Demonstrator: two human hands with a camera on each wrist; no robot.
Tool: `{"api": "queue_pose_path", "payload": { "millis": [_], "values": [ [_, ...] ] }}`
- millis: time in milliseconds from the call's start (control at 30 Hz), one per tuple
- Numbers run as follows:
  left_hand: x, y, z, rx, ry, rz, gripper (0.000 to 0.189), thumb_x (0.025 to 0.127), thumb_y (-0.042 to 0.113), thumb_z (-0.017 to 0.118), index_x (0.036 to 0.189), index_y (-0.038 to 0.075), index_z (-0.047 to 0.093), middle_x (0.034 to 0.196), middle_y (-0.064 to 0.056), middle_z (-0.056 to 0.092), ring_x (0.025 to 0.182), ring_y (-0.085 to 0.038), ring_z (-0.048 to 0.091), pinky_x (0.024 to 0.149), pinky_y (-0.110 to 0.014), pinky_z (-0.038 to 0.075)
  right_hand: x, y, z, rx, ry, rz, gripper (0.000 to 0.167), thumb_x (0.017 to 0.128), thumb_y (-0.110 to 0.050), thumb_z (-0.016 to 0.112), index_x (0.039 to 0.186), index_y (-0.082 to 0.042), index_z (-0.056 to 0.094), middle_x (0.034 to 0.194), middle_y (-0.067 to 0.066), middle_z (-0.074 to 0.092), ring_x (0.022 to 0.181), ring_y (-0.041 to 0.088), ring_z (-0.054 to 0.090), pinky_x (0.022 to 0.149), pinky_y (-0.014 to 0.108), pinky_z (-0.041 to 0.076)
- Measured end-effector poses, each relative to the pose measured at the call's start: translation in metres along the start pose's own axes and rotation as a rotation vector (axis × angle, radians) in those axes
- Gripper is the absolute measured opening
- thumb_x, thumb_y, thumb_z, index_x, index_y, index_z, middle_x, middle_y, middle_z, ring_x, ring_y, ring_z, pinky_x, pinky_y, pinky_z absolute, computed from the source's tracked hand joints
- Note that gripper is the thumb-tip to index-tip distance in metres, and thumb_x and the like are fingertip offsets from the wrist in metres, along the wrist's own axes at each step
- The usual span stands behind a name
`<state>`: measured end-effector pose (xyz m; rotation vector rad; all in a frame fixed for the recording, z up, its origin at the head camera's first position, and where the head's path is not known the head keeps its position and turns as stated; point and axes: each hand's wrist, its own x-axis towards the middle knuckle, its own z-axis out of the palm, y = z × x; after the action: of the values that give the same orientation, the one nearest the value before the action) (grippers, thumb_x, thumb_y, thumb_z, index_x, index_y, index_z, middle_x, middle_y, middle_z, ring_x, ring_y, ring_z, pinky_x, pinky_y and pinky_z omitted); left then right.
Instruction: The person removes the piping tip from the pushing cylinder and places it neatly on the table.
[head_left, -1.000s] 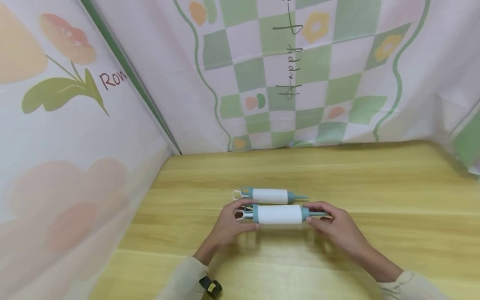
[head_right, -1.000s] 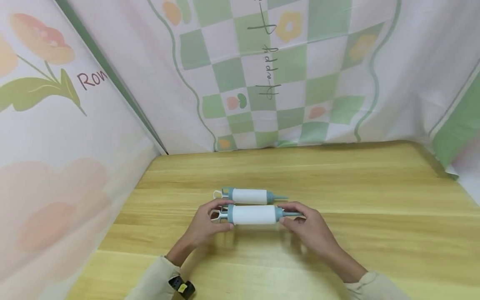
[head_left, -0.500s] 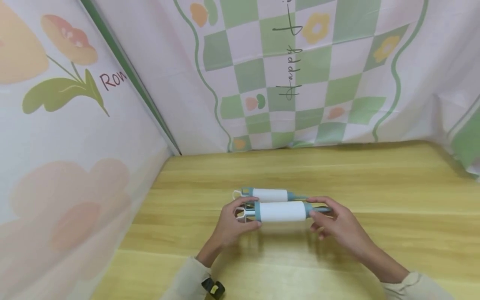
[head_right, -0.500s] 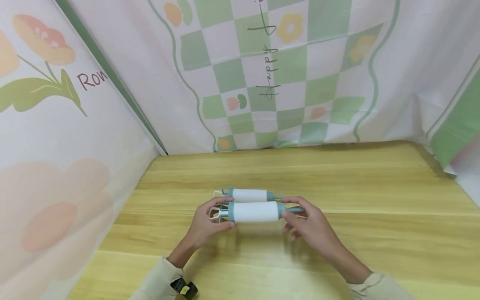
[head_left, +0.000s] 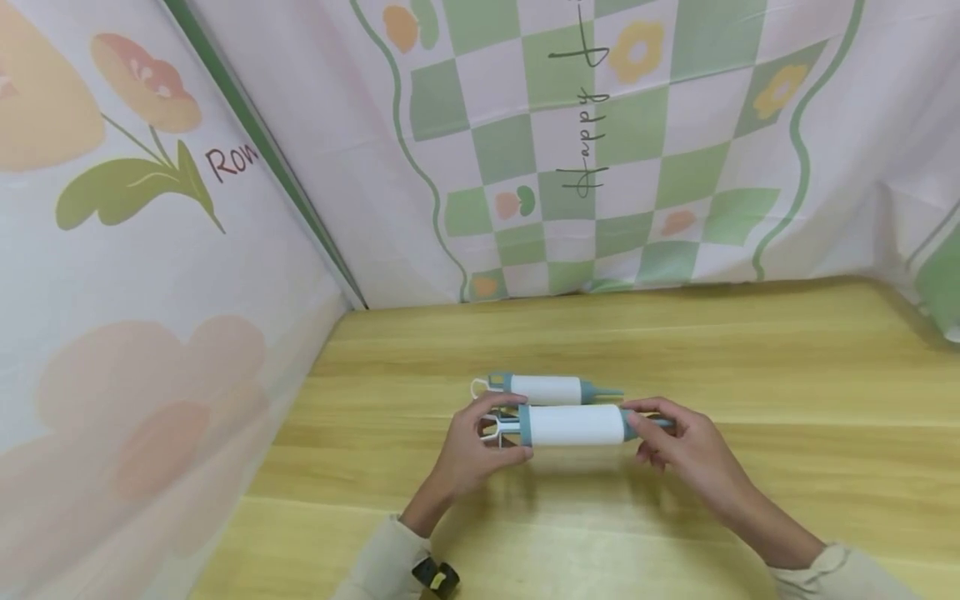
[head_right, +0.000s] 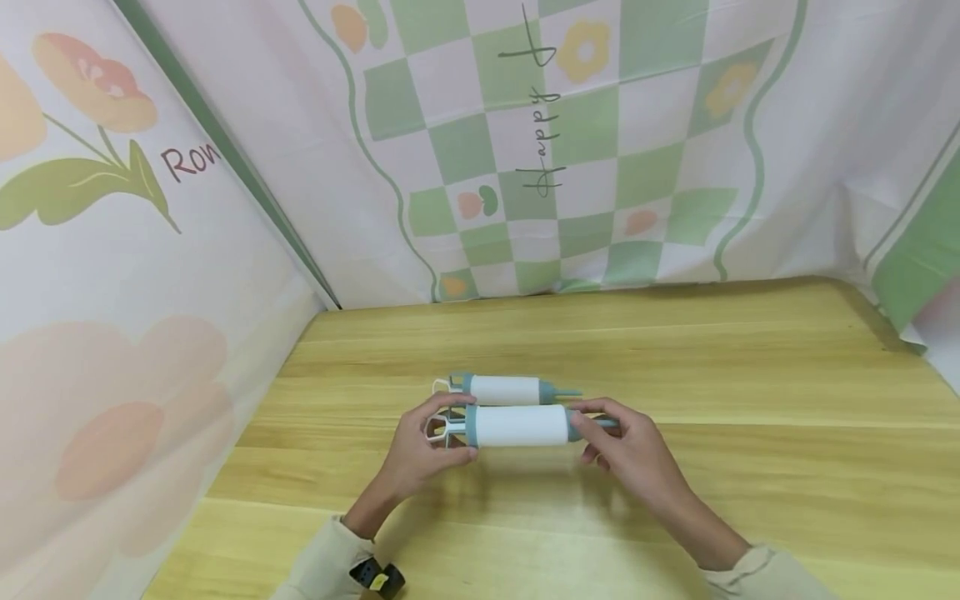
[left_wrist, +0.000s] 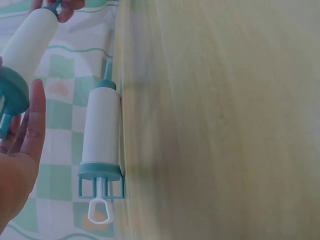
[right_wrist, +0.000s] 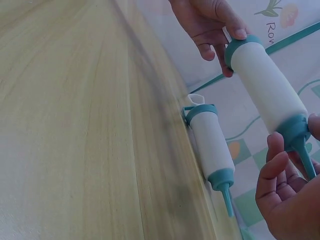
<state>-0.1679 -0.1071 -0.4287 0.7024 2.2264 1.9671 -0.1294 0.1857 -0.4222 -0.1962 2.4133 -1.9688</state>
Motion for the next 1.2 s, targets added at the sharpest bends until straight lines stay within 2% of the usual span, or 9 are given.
{"api": "queue_pose_path", "payload": {
  "millis": [100,233,333,567,767,867,1033,1200],
  "values": [
    [0.000,0.000,0.002,-0.014,-0.002,0.019,0.057,0.075,0.000,0.082,0.128,0.008,0.063,0.122,-0.014,0.057,0.095,-0.028,0.065,0.076,-0.041,0.060,0.000,0.000,0.000,0.005,0.013,-0.006,0.035,0.104,-0.020,0.056,0.129,0.005,0.059,0.096,0.015,0.064,0.074,0.020,0.062,0.060,0.029,0.053],
    [0.000,-0.002,0.004,0.015,0.009,0.032,0.054,0.076,0.003,0.083,0.126,0.010,0.063,0.118,-0.014,0.057,0.092,-0.037,0.064,0.073,-0.038,0.060,-0.002,0.000,0.002,0.020,0.032,-0.009,0.035,0.104,-0.018,0.056,0.127,0.008,0.060,0.096,0.014,0.065,0.078,0.018,0.064,0.067,0.028,0.055],
    [0.000,-0.002,0.006,0.036,0.020,0.036,0.052,0.076,0.004,0.083,0.124,0.011,0.063,0.116,-0.013,0.058,0.090,-0.039,0.064,0.071,-0.035,0.059,-0.003,0.000,0.003,0.022,0.048,-0.012,0.035,0.104,-0.017,0.057,0.127,0.010,0.060,0.096,0.013,0.067,0.080,0.017,0.065,0.069,0.027,0.055],
    [0.002,-0.001,0.008,0.029,0.037,0.013,0.049,0.075,0.005,0.083,0.120,0.012,0.065,0.113,-0.011,0.059,0.089,-0.034,0.063,0.068,-0.034,0.058,-0.005,0.001,0.007,0.007,0.107,-0.042,0.034,0.103,-0.016,0.059,0.126,0.009,0.061,0.097,0.014,0.068,0.079,0.015,0.066,0.069,0.025,0.056],
    [0.002,-0.006,0.007,0.044,0.097,0.008,0.043,0.075,0.009,0.078,0.117,0.007,0.067,0.109,-0.011,0.066,0.090,-0.022,0.062,0.071,-0.033,0.056,-0.009,0.000,0.010,-0.088,0.133,-0.202,0.028,0.096,-0.008,0.068,0.122,0.001,0.066,0.104,0.012,0.069,0.086,0.013,0.068,0.072,0.028,0.058],
    [0.002,-0.008,0.006,0.042,0.105,0.011,0.044,0.074,0.011,0.078,0.117,0.007,0.067,0.109,-0.010,0.067,0.090,-0.020,0.062,0.071,-0.034,0.055,-0.008,-0.001,0.011,-0.101,0.135,-0.245,0.027,0.094,-0.006,0.069,0.121,-0.002,0.068,0.104,0.011,0.069,0.086,0.014,0.069,0.071,0.028,0.058],
    [0.001,-0.007,0.004,0.038,0.088,0.008,0.044,0.075,0.012,0.079,0.117,0.009,0.066,0.112,-0.008,0.066,0.093,-0.022,0.061,0.072,-0.035,0.055,-0.007,0.001,0.011,-0.116,0.121,-0.233,0.027,0.095,-0.007,0.068,0.122,-0.003,0.066,0.105,0.011,0.067,0.085,0.014,0.068,0.069,0.027,0.057],
    [0.000,-0.005,0.003,0.020,0.070,-0.005,0.045,0.075,0.009,0.079,0.118,0.010,0.065,0.115,-0.008,0.063,0.097,-0.024,0.061,0.074,-0.038,0.057,-0.006,0.002,0.009,-0.097,0.089,-0.215,0.039,0.096,-0.008,0.067,0.134,-0.002,0.058,0.111,0.018,0.064,0.089,0.015,0.068,0.072,0.029,0.058]
  ]
}}
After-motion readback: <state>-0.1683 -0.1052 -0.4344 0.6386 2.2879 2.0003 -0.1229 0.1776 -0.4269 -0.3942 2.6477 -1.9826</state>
